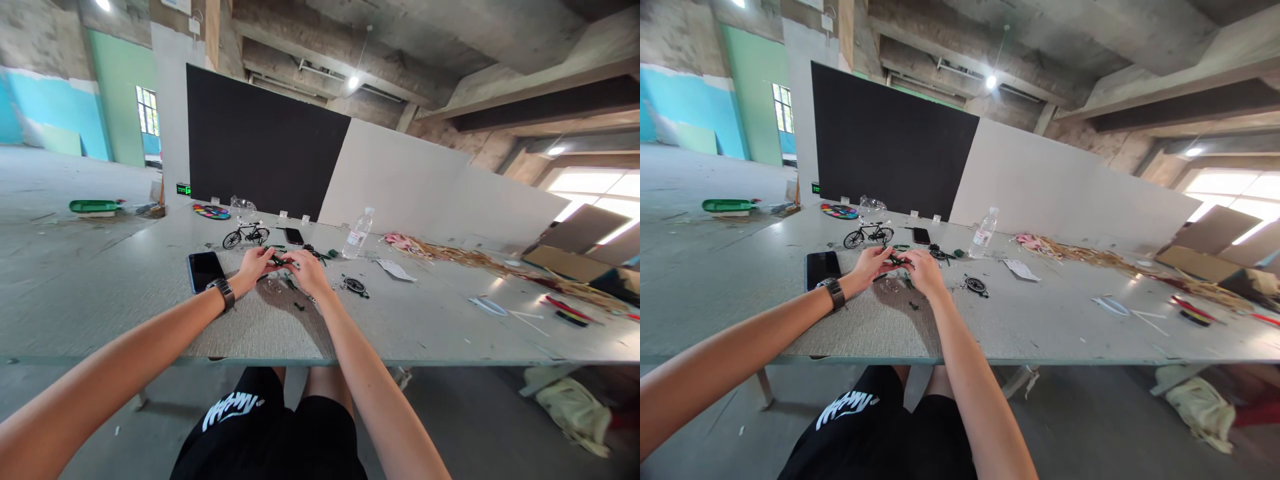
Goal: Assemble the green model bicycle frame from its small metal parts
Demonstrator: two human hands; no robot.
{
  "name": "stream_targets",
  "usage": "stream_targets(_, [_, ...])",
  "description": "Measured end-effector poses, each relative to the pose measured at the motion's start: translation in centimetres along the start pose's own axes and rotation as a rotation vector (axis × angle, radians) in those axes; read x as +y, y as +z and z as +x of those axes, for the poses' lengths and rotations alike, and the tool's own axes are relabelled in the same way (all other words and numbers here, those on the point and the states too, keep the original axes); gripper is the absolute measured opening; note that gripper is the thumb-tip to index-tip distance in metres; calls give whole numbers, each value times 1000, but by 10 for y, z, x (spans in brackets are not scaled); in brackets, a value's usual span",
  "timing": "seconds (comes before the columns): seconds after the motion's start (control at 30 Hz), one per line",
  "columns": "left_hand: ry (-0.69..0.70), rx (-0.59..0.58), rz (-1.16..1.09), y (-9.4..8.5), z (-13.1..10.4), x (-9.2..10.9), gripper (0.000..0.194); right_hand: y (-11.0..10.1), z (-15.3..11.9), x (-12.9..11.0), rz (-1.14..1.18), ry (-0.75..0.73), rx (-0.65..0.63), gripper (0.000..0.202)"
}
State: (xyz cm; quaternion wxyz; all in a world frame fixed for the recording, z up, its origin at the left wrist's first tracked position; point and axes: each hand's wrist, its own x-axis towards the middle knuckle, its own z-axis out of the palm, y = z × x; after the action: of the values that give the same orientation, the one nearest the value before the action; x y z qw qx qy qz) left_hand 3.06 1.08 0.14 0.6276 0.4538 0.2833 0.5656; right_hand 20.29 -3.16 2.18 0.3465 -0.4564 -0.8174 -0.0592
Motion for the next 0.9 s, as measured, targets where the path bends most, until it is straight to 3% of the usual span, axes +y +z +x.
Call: stream_targets(0.9, [-42, 3, -5, -2, 2, -2, 26, 1, 1, 0, -34, 45, -41, 15])
